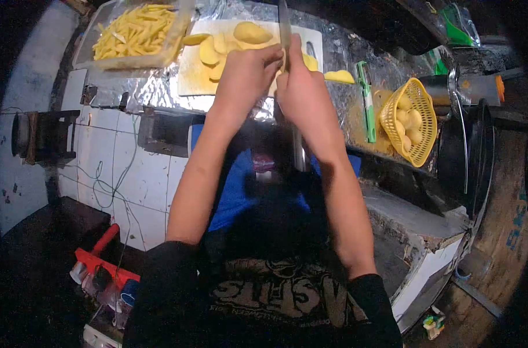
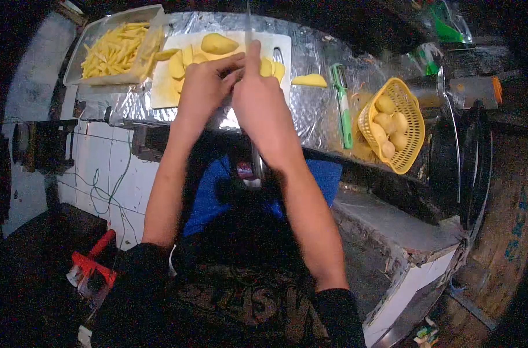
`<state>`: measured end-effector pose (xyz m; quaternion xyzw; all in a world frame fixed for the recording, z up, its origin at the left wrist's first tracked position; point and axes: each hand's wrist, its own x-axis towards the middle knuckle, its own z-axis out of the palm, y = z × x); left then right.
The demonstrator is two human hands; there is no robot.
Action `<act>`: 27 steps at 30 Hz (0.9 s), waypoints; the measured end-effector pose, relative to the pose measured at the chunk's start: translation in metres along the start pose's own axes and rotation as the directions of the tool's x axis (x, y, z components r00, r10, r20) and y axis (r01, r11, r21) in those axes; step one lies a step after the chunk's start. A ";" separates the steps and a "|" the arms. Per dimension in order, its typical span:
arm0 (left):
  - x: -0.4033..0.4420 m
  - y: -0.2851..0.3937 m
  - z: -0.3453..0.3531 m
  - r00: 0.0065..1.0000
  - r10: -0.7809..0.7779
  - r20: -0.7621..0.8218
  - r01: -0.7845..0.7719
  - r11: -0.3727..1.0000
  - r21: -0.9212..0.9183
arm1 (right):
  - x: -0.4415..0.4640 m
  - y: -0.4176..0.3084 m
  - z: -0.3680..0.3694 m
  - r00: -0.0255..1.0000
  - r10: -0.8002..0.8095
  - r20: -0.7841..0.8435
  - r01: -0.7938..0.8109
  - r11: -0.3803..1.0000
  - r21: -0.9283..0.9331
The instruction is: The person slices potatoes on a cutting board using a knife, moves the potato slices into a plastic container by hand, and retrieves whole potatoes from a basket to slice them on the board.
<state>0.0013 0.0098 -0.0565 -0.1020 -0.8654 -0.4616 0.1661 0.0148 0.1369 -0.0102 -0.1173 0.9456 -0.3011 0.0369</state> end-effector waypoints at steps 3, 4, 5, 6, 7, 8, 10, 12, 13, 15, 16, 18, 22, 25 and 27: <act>0.000 0.004 -0.001 0.991 -0.124 0.051 0.121 0.990 0.069 | -0.005 0.001 -0.012 0.998 0.050 -0.023 -0.049 0.998 0.038; 0.000 0.002 0.000 0.991 -0.122 0.053 0.118 0.990 0.072 | -0.008 -0.001 -0.018 0.993 0.112 -0.034 -0.111 0.993 0.049; 0.000 -0.001 0.002 0.994 -0.102 0.039 0.099 0.993 0.070 | -0.011 -0.001 -0.022 0.993 0.112 -0.037 -0.110 0.993 0.052; 0.000 -0.001 0.002 0.996 -0.083 0.025 0.081 0.994 0.068 | -0.015 0.000 -0.026 0.992 0.110 -0.063 -0.105 0.992 0.075; -0.001 -0.001 0.002 0.996 -0.081 0.028 0.079 0.994 0.071 | -0.020 0.000 -0.030 0.990 0.112 -0.089 -0.103 0.990 0.096; -0.002 0.001 0.002 0.995 -0.103 0.019 0.101 0.993 0.061 | -0.025 0.001 -0.035 0.989 0.115 -0.094 -0.105 0.989 0.100; -0.002 0.005 0.002 0.993 -0.118 0.013 0.117 0.992 0.048 | -0.035 0.004 -0.044 0.993 0.093 -0.072 -0.082 0.986 0.143; 0.000 0.010 0.000 0.993 -0.119 -0.002 0.119 0.989 0.087 | -0.045 0.013 -0.049 0.987 0.087 -0.138 -0.063 0.984 0.165; 0.001 0.014 -0.002 0.994 -0.110 0.005 0.109 0.990 0.087 | -0.049 0.019 -0.051 0.977 0.078 -0.196 -0.041 0.982 0.185; 0.002 0.022 -0.005 0.996 -0.092 0.013 0.088 0.977 0.192 | -0.056 0.029 -0.057 0.969 0.125 -0.214 -0.069 0.966 0.251; 0.004 0.025 -0.002 0.996 -0.082 0.021 0.077 0.978 0.192 | -0.059 0.035 -0.060 0.961 0.164 -0.224 -0.088 0.946 0.313; 0.008 0.030 0.007 0.982 0.182 0.046 -0.187 0.969 0.162 | -0.065 0.043 -0.068 0.949 0.171 -0.264 -0.084 0.946 0.313; 0.022 0.042 0.026 0.791 0.475 0.386 -0.572 0.798 0.189 | -0.071 0.046 -0.078 0.950 0.145 -0.278 -0.084 0.971 0.222; 0.021 0.027 0.033 0.757 0.437 0.486 -0.604 0.751 0.266 | -0.074 0.047 -0.081 0.948 0.094 -0.304 -0.025 0.975 0.223; 0.023 0.019 0.026 0.738 0.380 0.558 -0.590 0.764 0.259 | -0.077 0.046 -0.086 0.955 0.116 -0.274 -0.054 0.973 0.226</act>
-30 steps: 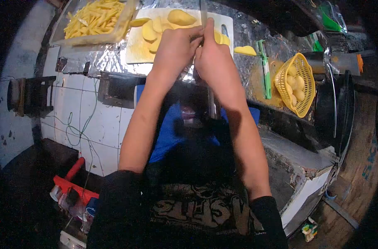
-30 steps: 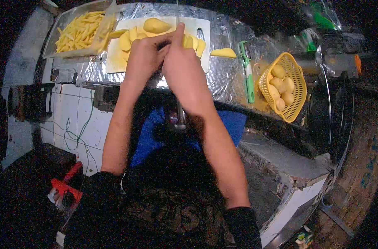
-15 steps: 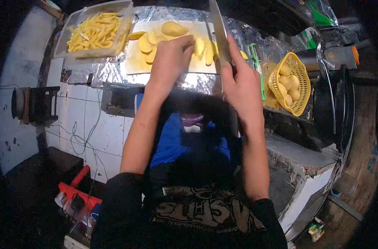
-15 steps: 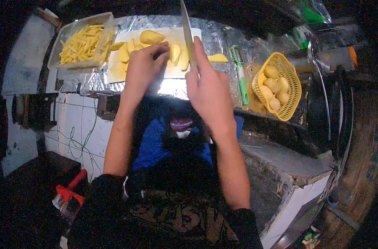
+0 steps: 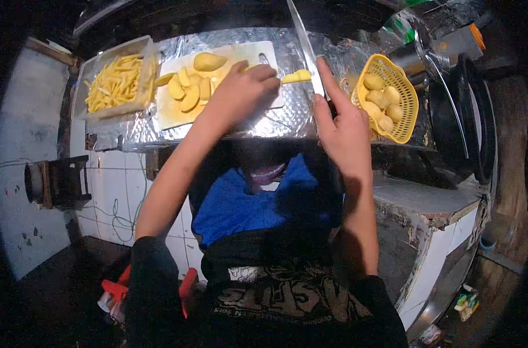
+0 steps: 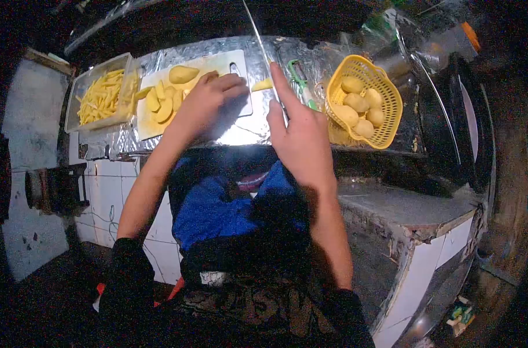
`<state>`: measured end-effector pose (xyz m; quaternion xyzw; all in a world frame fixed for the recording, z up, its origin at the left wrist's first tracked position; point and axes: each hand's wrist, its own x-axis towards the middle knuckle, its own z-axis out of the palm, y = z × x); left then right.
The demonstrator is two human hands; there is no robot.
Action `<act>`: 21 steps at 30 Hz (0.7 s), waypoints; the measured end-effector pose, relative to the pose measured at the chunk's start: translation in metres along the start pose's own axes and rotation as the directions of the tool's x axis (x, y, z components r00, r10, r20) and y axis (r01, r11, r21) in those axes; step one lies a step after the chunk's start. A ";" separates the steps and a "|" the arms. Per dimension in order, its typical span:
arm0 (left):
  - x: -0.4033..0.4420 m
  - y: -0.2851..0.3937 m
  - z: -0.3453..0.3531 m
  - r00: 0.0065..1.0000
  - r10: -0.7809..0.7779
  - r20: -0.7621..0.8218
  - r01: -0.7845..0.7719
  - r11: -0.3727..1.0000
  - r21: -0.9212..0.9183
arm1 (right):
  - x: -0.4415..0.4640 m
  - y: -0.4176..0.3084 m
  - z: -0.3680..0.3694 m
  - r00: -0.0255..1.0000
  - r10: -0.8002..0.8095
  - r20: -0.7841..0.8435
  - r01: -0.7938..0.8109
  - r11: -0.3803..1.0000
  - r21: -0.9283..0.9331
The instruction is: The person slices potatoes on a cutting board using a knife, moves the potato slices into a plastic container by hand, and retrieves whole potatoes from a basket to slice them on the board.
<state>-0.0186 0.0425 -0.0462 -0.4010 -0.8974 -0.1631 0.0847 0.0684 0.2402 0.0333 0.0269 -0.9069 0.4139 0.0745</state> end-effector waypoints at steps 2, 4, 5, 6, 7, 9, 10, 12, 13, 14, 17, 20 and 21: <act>-0.009 -0.008 -0.002 0.999 0.016 -0.033 -0.016 1.000 0.019 | 0.000 0.002 0.000 1.000 0.023 -0.004 -0.023 1.000 0.004; -0.015 -0.012 0.000 0.997 0.025 -0.077 -0.021 0.998 0.051 | 0.000 0.006 0.002 0.999 0.044 0.002 -0.044 0.999 0.009; -0.016 -0.016 0.002 0.997 0.026 -0.074 -0.022 0.998 0.054 | 0.001 0.008 0.003 0.999 0.035 0.007 -0.035 0.999 0.011; -0.015 -0.017 0.000 0.999 0.014 -0.036 -0.011 0.997 0.080 | 0.001 0.008 0.004 1.000 0.026 0.011 -0.026 1.000 0.014; -0.014 -0.017 -0.002 1.000 0.001 0.001 -0.002 0.994 0.106 | 0.001 0.007 0.005 1.000 0.025 0.010 -0.025 1.000 0.017; -0.006 -0.011 -0.005 0.999 -0.040 -0.019 0.041 0.998 0.056 | 0.002 0.003 0.008 0.999 0.030 0.030 -0.030 0.999 0.032; -0.002 -0.007 -0.006 0.996 -0.084 -0.039 0.084 0.996 0.004 | 0.002 0.002 0.009 0.999 0.026 0.030 -0.027 0.999 0.033; 0.003 -0.010 0.000 0.993 -0.089 -0.078 0.093 0.994 0.048 | 0.004 0.003 0.014 1.000 -0.012 0.019 0.012 0.999 0.039; 0.007 -0.013 0.003 0.989 -0.087 -0.117 0.098 0.991 0.089 | 0.005 0.003 0.015 1.000 -0.017 0.017 0.016 0.999 0.039; 0.009 -0.017 0.004 0.989 -0.084 -0.119 0.095 0.991 0.090 | 0.004 0.004 0.015 1.000 -0.012 0.022 0.011 0.999 0.040; 0.021 -0.017 -0.010 0.997 -0.061 -0.049 0.066 0.992 0.111 | 0.004 0.003 0.010 0.999 0.017 0.030 -0.018 0.999 0.027; 0.032 -0.015 -0.023 0.950 -0.125 0.287 0.071 0.979 0.193 | 0.003 0.008 0.010 1.000 0.016 0.020 -0.016 0.999 0.035; 0.032 -0.018 -0.018 0.965 -0.090 0.244 0.035 0.974 0.222 | 0.003 0.011 0.010 1.000 -0.002 0.000 0.002 0.999 0.050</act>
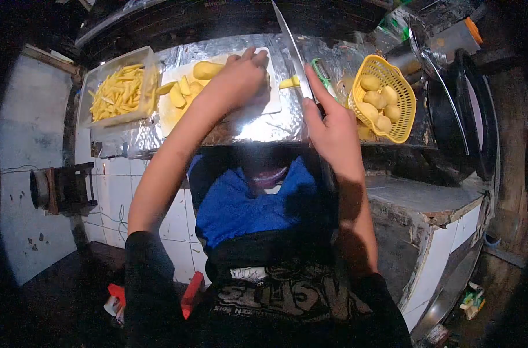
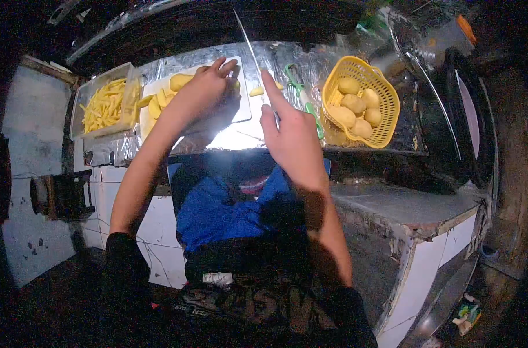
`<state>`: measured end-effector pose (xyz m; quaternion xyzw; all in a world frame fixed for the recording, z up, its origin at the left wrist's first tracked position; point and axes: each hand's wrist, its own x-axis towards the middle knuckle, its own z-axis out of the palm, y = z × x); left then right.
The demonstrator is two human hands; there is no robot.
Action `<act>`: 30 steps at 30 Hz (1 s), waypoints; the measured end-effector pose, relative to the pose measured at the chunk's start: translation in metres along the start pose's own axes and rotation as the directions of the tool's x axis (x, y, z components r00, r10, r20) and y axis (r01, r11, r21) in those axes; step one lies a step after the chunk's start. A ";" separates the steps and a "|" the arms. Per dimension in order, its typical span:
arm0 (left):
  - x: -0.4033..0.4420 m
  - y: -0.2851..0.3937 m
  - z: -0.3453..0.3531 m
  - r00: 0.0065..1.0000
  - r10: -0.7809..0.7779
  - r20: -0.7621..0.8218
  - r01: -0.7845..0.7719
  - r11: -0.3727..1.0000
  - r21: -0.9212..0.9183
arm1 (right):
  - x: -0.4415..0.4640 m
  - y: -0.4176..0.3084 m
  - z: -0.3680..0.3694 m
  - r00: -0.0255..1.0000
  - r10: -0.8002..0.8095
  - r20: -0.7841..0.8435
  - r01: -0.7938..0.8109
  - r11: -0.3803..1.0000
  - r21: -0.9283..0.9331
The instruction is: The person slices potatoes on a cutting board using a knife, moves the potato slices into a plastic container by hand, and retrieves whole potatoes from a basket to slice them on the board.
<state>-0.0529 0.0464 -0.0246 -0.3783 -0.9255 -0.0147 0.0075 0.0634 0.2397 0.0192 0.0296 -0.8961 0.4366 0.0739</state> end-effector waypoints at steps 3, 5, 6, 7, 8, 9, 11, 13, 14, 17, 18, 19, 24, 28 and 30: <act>-0.007 -0.003 0.014 0.994 0.041 -0.097 -0.034 0.996 0.079 | -0.001 0.003 0.000 1.000 0.013 -0.004 -0.013 1.000 0.028; -0.019 -0.002 0.020 0.988 0.050 -0.145 -0.033 0.992 0.121 | -0.001 0.006 0.003 1.000 0.011 0.010 -0.011 1.000 0.015; -0.026 0.001 0.022 0.960 0.049 -0.277 -0.011 0.990 0.137 | -0.001 0.006 0.005 1.000 0.008 0.027 -0.008 1.000 -0.001; -0.034 0.003 0.024 0.914 0.049 -0.404 0.014 0.989 0.150 | -0.001 0.004 0.006 1.000 0.009 0.027 -0.009 1.000 0.001; -0.042 0.003 0.025 0.915 0.049 -0.401 0.013 0.989 0.150 | -0.001 0.000 0.009 0.998 -0.007 0.059 0.007 1.000 -0.010; -0.049 0.003 0.022 0.891 0.023 -0.453 0.048 0.988 0.144 | -0.001 -0.003 0.012 0.996 -0.024 0.091 0.026 0.999 -0.021; -0.066 0.002 0.015 0.866 -0.008 -0.500 0.090 0.986 0.140 | 0.000 -0.006 0.022 0.992 -0.050 0.119 0.052 0.999 -0.013; -0.085 0.001 0.003 0.894 -0.191 -0.405 0.215 0.977 0.013 | 0.001 -0.010 0.033 0.983 -0.070 0.171 0.063 0.997 0.045; -0.095 -0.001 0.001 0.894 -0.199 -0.402 0.226 0.974 0.021 | 0.003 -0.015 0.039 0.981 -0.079 0.177 0.071 0.996 0.056; -0.122 -0.005 -0.004 0.815 -0.438 -0.379 0.415 0.898 -0.145 | 0.009 -0.021 0.065 0.971 -0.139 0.192 0.113 0.983 0.141; -0.127 -0.008 -0.003 0.813 -0.443 -0.378 0.422 0.895 -0.141 | 0.012 -0.024 0.074 0.970 -0.145 0.196 0.117 0.982 0.147; -0.132 -0.012 -0.001 0.767 -0.499 -0.403 0.446 0.866 -0.225 | 0.015 -0.028 0.083 0.960 -0.177 0.219 0.137 0.973 0.187; -0.140 -0.023 0.000 0.611 -0.546 -0.573 0.430 0.837 -0.338 | 0.034 -0.045 0.123 0.929 -0.111 0.353 0.025 0.971 0.239; -0.140 -0.025 -0.004 0.610 -0.603 -0.514 0.422 0.796 -0.433 | 0.043 -0.048 0.128 0.925 -0.063 0.376 -0.016 0.979 0.204; -0.136 -0.027 -0.003 0.665 -0.506 -0.550 0.356 0.862 -0.362 | 0.045 -0.042 0.125 0.916 -0.054 0.398 -0.053 0.966 0.255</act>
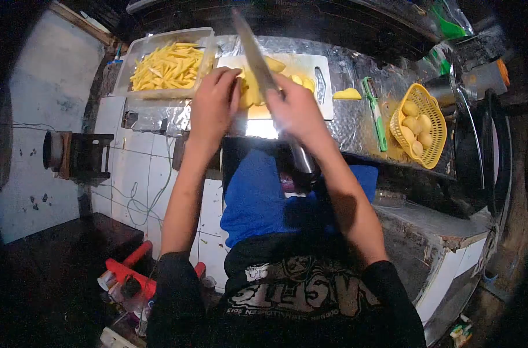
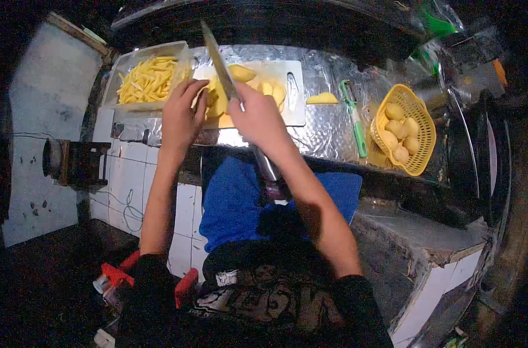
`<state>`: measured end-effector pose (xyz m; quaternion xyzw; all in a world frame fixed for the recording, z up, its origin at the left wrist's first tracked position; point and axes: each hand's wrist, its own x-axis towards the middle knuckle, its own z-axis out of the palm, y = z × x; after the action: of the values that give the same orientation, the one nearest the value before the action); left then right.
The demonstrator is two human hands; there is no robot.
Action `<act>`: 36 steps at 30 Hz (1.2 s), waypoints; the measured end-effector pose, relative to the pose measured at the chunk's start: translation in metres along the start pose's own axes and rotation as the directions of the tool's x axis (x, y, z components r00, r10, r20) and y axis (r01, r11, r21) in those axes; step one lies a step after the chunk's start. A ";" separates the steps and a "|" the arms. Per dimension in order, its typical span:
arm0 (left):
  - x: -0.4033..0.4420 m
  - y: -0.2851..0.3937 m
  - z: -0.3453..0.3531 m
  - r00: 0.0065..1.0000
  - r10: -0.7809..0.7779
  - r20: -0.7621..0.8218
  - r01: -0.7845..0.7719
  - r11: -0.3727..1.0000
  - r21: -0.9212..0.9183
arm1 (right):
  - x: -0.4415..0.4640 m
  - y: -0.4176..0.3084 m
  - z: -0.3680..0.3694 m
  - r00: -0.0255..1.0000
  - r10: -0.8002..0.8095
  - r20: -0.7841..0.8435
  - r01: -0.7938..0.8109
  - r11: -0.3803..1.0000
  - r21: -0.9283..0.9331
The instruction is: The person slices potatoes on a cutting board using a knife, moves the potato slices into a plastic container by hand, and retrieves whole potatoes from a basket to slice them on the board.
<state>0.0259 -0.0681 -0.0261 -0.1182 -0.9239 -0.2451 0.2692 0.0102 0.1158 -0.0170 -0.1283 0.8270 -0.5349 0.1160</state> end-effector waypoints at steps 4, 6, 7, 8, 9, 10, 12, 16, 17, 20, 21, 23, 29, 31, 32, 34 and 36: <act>0.004 0.000 0.013 0.989 0.119 0.089 -0.120 0.993 0.013 | -0.007 -0.002 -0.020 0.991 -0.027 -0.133 0.036 0.997 0.064; 0.001 0.002 0.017 0.975 0.100 0.198 -0.107 0.994 0.022 | -0.012 0.002 -0.030 0.984 -0.047 -0.171 0.062 0.995 0.080; -0.001 0.002 0.020 0.974 0.097 0.205 -0.111 0.992 0.061 | -0.016 0.003 -0.038 0.989 -0.008 -0.147 0.018 0.998 0.065; -0.002 0.003 0.023 0.973 0.095 0.210 -0.119 0.988 0.101 | -0.020 0.004 -0.044 0.988 -0.006 -0.155 0.016 0.998 0.064; 0.000 0.001 0.024 0.972 0.104 0.212 -0.126 0.987 0.095 | -0.026 0.005 -0.049 0.977 -0.035 -0.211 0.041 0.999 0.025; 0.000 -0.003 0.025 0.970 0.098 0.223 -0.123 0.987 0.104 | -0.032 0.008 -0.054 0.962 -0.062 -0.265 0.060 0.998 -0.016; 0.002 -0.002 0.024 0.966 0.101 0.238 -0.128 0.986 0.104 | -0.047 0.016 -0.069 0.960 0.024 -0.278 -0.019 1.000 0.023; 0.016 0.032 0.012 0.934 0.163 0.319 -0.239 0.947 0.216 | -0.077 0.024 -0.097 0.944 0.209 -0.256 -0.128 0.946 0.298; 0.020 0.042 0.017 0.905 0.243 0.350 -0.303 0.944 0.129 | -0.082 0.025 -0.103 0.927 0.240 -0.289 -0.130 0.926 0.354; 0.029 0.067 0.045 0.863 0.386 0.326 -0.391 0.919 -0.051 | -0.092 0.023 -0.115 0.907 0.279 -0.316 -0.139 0.906 0.400; 0.033 0.069 0.056 0.829 0.399 0.392 -0.410 0.910 -0.059 | -0.095 0.022 -0.116 0.910 0.275 -0.311 -0.140 0.908 0.395; 0.043 0.066 0.069 0.733 0.434 0.524 -0.459 0.884 -0.091 | -0.099 0.021 -0.119 0.910 0.270 -0.314 -0.136 0.911 0.389; 0.036 0.047 0.064 0.731 0.502 0.462 -0.487 0.858 -0.162 | -0.103 0.032 -0.122 0.918 0.259 -0.300 -0.117 0.900 0.420; 0.032 0.044 0.066 0.741 0.509 0.438 -0.484 0.857 -0.178 | -0.101 0.035 -0.123 0.931 0.242 -0.274 -0.119 0.909 0.400; 0.029 0.043 0.068 0.770 0.500 0.397 -0.465 0.865 -0.187 | -0.100 0.034 -0.121 0.931 0.241 -0.274 -0.117 0.908 0.402; 0.028 0.044 0.068 0.796 0.491 0.355 -0.449 0.871 -0.199 | -0.100 0.031 -0.115 0.922 0.249 -0.298 -0.109 0.902 0.417; 0.029 0.043 0.065 0.793 0.467 0.390 -0.452 0.882 -0.137 | -0.097 0.035 -0.111 0.933 0.227 -0.279 -0.107 0.915 0.389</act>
<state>-0.0115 0.0043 -0.0415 -0.3927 -0.8982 -0.1588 0.1173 0.0615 0.2570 0.0006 0.0558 0.7281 -0.6815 0.0487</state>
